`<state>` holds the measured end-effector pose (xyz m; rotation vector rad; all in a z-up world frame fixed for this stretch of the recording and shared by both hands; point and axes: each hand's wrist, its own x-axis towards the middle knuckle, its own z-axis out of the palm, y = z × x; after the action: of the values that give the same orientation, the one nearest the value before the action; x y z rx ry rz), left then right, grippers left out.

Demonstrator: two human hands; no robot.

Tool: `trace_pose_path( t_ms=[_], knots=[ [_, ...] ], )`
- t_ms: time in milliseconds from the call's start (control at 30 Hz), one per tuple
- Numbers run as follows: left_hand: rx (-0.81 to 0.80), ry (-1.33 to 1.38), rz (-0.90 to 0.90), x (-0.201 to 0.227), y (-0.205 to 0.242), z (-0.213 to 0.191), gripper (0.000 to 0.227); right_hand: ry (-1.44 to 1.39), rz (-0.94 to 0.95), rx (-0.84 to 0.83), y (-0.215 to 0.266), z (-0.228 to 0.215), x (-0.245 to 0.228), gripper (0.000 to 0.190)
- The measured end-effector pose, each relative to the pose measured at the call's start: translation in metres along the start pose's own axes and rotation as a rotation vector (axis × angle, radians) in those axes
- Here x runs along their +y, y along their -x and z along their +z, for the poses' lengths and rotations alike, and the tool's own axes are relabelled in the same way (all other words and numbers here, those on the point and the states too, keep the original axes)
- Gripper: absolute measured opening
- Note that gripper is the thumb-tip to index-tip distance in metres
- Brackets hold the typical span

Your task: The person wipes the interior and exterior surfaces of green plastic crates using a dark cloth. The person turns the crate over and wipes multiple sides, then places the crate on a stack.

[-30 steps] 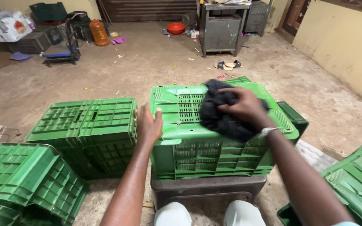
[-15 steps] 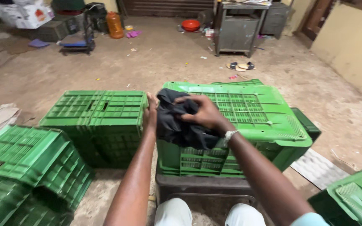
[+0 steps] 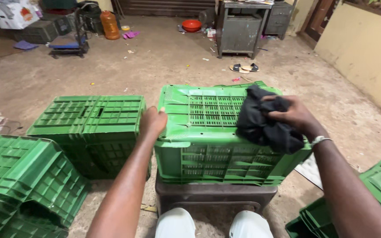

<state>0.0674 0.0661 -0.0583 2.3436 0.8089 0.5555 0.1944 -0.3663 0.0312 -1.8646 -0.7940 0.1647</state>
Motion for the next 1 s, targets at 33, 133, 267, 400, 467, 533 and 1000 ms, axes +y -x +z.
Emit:
trace_pose_path(
  t_ms=[33, 133, 267, 400, 467, 533, 1000],
  knots=[
    [-0.001, -0.037, -0.02, 0.013, 0.006, 0.001, 0.055, -0.002, 0.0, 0.02, 0.003, -0.009, 0.007, 0.053],
    [-0.014, -0.136, -0.022, 0.043, 0.016, 0.005, 0.071, 0.004, -0.027, 0.059, 0.007, -0.022, 0.014, 0.051],
    [-0.019, -0.084, 0.037, 0.036, 0.022, 0.005, 0.07, 0.015, -0.137, -0.004, -0.016, 0.033, 0.001, 0.051],
    [0.002, -0.023, 0.052, 0.021, 0.01, 0.011, 0.062, -0.091, -0.223, -0.121, -0.048, 0.121, -0.034, 0.05],
    [0.003, -0.095, 0.072, 0.016, 0.003, 0.016, 0.057, -0.164, -0.262, -0.188, -0.058, 0.161, -0.05, 0.048],
    [0.001, -0.119, 0.08, 0.014, -0.001, 0.019, 0.051, -0.204, -0.214, -0.203, -0.063, 0.175, -0.061, 0.047],
    [-0.026, -0.074, 0.003, 0.021, 0.009, 0.009, 0.055, -0.139, 0.038, 0.14, 0.005, -0.02, 0.019, 0.049]
  ],
)
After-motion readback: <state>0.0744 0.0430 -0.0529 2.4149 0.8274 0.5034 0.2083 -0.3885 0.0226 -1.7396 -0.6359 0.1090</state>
